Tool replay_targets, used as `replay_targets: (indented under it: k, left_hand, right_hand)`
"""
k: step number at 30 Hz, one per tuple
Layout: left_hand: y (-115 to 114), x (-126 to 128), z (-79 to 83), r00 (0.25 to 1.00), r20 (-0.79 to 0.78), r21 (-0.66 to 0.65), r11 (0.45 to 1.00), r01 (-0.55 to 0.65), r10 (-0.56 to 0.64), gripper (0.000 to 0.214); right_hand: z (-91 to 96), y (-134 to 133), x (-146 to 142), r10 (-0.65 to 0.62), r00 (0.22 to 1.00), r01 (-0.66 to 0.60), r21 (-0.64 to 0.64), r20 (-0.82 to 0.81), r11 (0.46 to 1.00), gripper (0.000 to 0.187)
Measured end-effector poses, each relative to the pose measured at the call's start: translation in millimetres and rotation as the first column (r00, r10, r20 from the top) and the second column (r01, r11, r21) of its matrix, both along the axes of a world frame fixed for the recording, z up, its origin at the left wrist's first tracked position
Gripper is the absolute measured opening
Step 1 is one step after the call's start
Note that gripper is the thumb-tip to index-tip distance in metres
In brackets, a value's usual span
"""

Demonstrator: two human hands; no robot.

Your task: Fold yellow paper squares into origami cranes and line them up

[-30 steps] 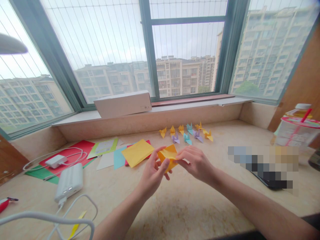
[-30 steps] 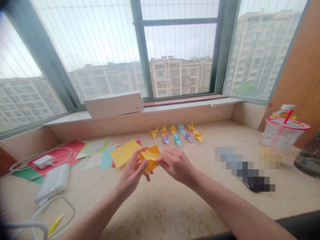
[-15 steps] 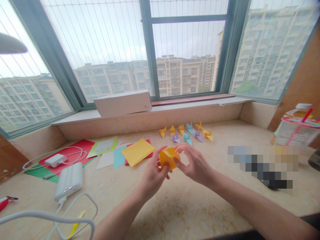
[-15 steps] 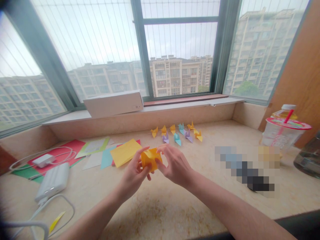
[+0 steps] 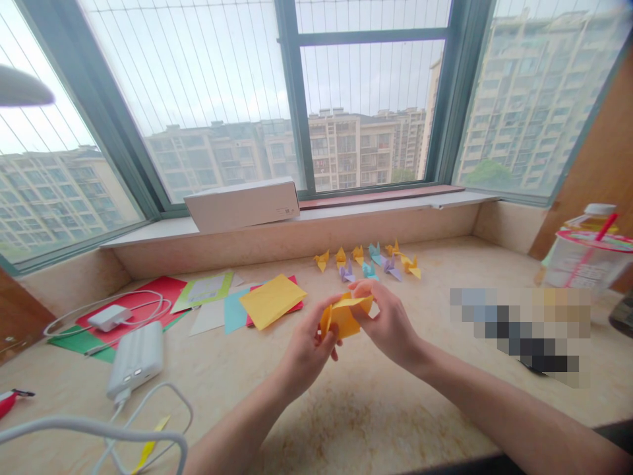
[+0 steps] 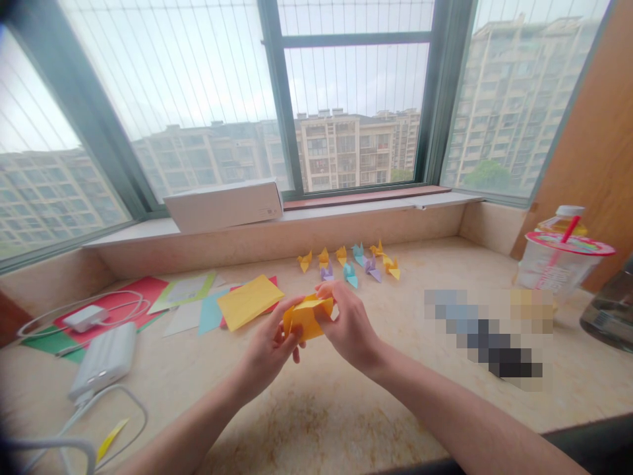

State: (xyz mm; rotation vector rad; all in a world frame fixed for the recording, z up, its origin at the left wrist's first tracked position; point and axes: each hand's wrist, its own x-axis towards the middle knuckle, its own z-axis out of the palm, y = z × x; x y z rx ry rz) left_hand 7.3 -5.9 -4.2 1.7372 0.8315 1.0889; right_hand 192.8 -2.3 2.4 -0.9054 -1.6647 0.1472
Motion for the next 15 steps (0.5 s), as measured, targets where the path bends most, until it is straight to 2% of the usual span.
replay_targets:
  k: [4, 9, 15]
  left_hand:
    - [-0.8, -0.9, -2.4, 0.999, -0.011, 0.007, 0.999, 0.043, -0.043, 0.053]
    - [-0.6, -0.8, -3.2, 0.998, -0.039, 0.026, 0.998, 0.054, -0.053, 0.062]
    - [-2.3, -2.8, -2.5, 0.995, -0.071, 0.100, 0.992, 0.075, -0.068, 0.053]
  right_hand:
    - [0.8, -0.1, -1.1, 0.009, 1.000, -0.009, -0.045, 0.002, 0.999, 0.015]
    - [3.3, -4.2, -1.4, 0.070, 0.997, -0.068, -0.074, 0.034, 0.995, 0.013]
    - [5.3, -5.3, -3.2, 0.057, 0.981, -0.099, -0.224, -0.188, 0.969, 0.015]
